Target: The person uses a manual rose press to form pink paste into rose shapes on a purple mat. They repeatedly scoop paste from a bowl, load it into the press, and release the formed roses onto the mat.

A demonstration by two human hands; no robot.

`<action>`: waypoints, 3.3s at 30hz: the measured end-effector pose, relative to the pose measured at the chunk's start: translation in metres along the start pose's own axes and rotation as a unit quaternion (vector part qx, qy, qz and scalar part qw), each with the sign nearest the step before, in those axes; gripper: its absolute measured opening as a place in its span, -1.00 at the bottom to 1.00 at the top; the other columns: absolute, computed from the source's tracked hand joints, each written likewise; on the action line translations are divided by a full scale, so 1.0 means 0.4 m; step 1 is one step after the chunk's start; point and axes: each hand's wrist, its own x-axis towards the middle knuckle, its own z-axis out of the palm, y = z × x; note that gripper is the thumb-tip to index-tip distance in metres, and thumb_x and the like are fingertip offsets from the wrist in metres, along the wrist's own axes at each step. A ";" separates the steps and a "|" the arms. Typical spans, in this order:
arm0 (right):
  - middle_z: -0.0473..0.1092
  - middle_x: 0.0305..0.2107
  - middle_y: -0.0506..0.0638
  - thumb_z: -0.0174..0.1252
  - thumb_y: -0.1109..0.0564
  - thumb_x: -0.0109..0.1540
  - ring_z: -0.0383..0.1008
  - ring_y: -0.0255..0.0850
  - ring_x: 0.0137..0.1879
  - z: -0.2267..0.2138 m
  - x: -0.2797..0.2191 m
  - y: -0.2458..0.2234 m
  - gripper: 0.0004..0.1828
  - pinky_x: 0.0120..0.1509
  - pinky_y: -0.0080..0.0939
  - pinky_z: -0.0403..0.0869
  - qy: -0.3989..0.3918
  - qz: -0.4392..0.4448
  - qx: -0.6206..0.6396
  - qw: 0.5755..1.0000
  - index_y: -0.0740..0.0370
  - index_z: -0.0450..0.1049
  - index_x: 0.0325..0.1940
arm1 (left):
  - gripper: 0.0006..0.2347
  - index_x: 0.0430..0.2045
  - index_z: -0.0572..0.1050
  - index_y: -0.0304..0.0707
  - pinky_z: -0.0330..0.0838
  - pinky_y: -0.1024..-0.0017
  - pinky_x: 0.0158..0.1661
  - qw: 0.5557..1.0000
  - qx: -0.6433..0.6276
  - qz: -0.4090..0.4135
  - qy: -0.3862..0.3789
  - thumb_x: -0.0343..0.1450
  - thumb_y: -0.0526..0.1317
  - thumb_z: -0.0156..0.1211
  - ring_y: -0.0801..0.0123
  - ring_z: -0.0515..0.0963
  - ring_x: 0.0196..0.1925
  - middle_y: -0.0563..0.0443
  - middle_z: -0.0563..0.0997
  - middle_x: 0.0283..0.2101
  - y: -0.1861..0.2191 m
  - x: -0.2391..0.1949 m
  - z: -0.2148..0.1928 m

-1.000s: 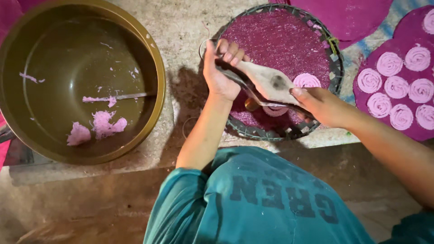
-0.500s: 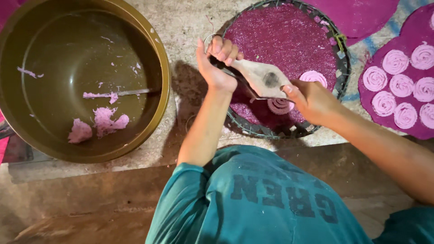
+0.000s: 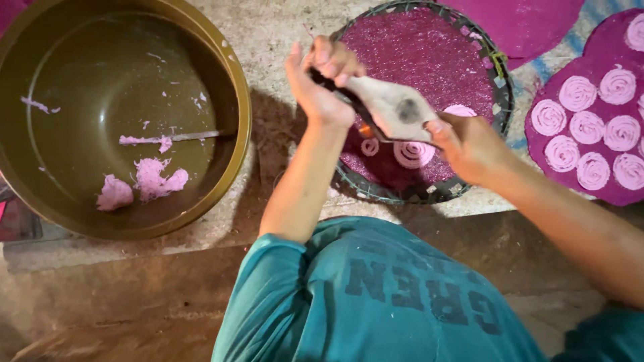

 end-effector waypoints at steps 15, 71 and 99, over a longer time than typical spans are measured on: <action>0.39 -0.65 0.15 -0.25 -0.29 0.42 0.45 -0.02 -0.49 -0.030 -0.004 -0.007 -0.36 -0.31 0.03 0.40 0.030 0.012 -0.022 0.999 0.30 0.51 -0.09 | -0.67 -0.59 0.21 -0.05 0.22 0.30 -0.34 0.999 0.017 0.024 0.037 0.51 0.09 -0.20 0.44 0.21 -0.58 0.21 0.19 -0.62 -0.042 0.020 0.022; 0.30 -0.74 -0.03 -0.30 -0.32 0.34 0.28 -0.27 -0.57 -0.007 -0.356 -0.001 -0.33 -0.48 -0.15 0.30 -0.068 0.089 0.147 0.983 0.28 0.40 -0.43 | -0.73 -0.48 0.19 -0.07 0.18 0.36 -0.23 0.995 0.044 -0.081 0.036 0.57 0.01 -0.15 0.47 0.20 -0.45 0.18 0.17 -0.50 -0.027 -0.301 0.264; 0.30 -0.65 -0.06 -0.10 -0.29 0.43 0.26 -0.34 -0.47 -0.003 -0.065 0.206 -0.39 -0.39 -0.21 0.30 0.143 -0.042 0.155 0.977 0.34 0.51 -0.13 | -0.74 -0.07 0.53 -0.45 0.43 0.22 0.13 0.755 0.592 -0.257 -0.115 0.44 -0.43 -0.08 0.18 0.55 0.03 -0.14 0.61 -0.03 -0.123 0.064 -0.211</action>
